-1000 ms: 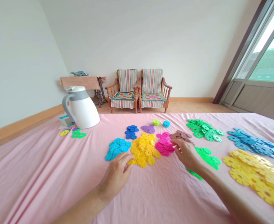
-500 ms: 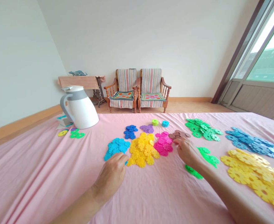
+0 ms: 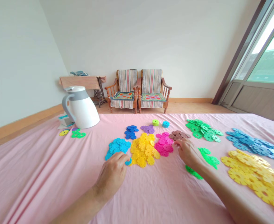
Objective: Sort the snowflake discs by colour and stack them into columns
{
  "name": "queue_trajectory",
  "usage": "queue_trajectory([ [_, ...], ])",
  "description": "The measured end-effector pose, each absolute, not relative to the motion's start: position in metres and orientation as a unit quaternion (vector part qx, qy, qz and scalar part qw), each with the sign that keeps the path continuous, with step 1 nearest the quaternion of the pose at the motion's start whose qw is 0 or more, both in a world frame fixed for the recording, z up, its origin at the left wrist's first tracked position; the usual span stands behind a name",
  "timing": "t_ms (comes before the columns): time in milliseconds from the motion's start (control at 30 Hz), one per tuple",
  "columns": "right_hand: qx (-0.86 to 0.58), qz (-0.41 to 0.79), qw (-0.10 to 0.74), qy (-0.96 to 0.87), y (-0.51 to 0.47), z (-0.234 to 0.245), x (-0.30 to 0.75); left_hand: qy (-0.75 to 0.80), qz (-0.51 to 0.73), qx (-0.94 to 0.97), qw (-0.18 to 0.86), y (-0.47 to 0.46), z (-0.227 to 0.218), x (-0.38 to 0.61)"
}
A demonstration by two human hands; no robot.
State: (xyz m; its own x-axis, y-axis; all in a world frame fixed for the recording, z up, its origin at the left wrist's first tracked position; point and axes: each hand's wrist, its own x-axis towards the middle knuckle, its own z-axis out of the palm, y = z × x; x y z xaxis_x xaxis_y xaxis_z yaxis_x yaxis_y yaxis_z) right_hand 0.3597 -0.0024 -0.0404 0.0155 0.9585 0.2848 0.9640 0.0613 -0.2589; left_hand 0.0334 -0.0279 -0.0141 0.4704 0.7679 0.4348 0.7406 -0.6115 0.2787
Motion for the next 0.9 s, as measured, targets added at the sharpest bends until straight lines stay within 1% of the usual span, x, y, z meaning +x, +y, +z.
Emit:
queue_trajectory([
  [300, -0.681, -0.018, 0.18, -0.71, -0.005, -0.037, 0.357, 0.455, 0.215, 0.864, 0.026, -0.03, -0.009, 0.034],
  [567, -0.686, -0.02, 0.171, -0.707, -0.004, -0.037, 0.356, 0.465, 0.213, 0.859, 0.014, -0.025, -0.01, 0.028],
  [667, -0.689, -0.02, 0.166, -0.705, -0.005, -0.037, 0.355, 0.477, 0.203, 0.855, -0.015, -0.023, -0.007, 0.025],
  [833, -0.691, -0.021, 0.162, -0.704, -0.005, -0.035, 0.353, 0.503, 0.175, 0.84, -0.104, -0.022, 0.002, 0.022],
  [900, -0.693, -0.021, 0.161, -0.703, -0.004, -0.035, 0.352, 0.486, 0.175, 0.851, -0.098, -0.025, 0.001, 0.024],
])
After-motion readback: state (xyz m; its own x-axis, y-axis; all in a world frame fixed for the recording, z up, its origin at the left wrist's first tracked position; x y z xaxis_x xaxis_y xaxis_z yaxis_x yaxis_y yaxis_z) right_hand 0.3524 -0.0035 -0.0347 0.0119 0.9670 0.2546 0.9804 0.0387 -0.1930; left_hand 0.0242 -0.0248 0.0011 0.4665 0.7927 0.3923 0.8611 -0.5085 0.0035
